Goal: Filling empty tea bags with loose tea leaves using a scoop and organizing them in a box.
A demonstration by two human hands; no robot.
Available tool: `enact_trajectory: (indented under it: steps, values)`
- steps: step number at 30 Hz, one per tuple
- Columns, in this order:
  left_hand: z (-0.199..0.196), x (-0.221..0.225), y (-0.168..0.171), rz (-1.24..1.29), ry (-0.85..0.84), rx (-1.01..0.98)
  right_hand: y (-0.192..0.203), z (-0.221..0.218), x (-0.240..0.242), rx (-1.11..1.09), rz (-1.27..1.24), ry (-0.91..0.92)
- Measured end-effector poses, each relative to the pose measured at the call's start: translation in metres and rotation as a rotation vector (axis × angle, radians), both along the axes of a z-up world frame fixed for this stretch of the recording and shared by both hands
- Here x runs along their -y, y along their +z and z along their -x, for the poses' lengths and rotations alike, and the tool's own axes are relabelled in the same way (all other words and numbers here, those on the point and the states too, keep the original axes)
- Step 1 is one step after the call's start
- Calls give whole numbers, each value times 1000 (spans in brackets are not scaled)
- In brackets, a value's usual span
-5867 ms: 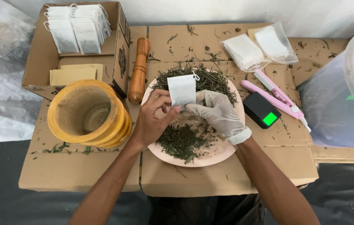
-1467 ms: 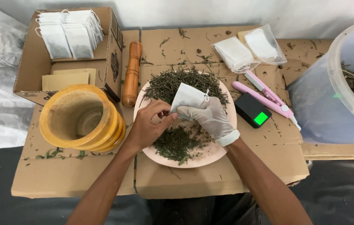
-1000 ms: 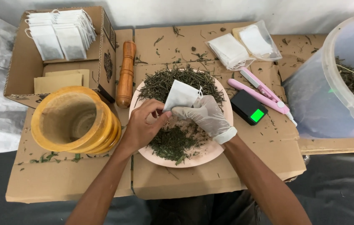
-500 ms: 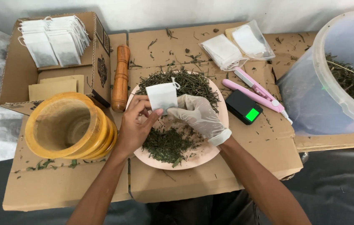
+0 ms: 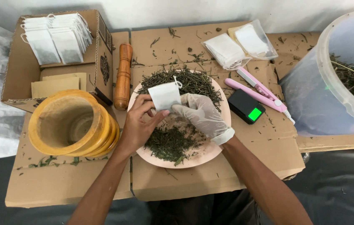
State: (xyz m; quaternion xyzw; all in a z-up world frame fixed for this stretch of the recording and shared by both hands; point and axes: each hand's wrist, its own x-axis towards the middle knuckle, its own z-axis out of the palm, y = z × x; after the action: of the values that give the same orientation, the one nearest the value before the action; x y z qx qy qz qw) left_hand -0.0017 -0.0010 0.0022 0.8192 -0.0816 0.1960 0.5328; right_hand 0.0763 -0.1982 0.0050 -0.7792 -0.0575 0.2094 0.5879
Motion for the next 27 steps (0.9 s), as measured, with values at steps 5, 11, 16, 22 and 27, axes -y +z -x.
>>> enact_trajectory:
  steps: [5,11,16,22,27]
  values:
    - [-3,-6,-14,-3,7,14,-2,1,-2,8,5,-4]
    - [-1,-5,-8,-9,9,22,28,15,-12,23,-2,13]
    - [-2,-7,-11,5,-9,25,29,16,-10,-32,-160,-31]
    - [-3,-11,-17,-5,-10,18,33,19,-13,53,-132,32]
    - [-2,-8,-8,21,7,6,103,42,-29,-79,147,-28]
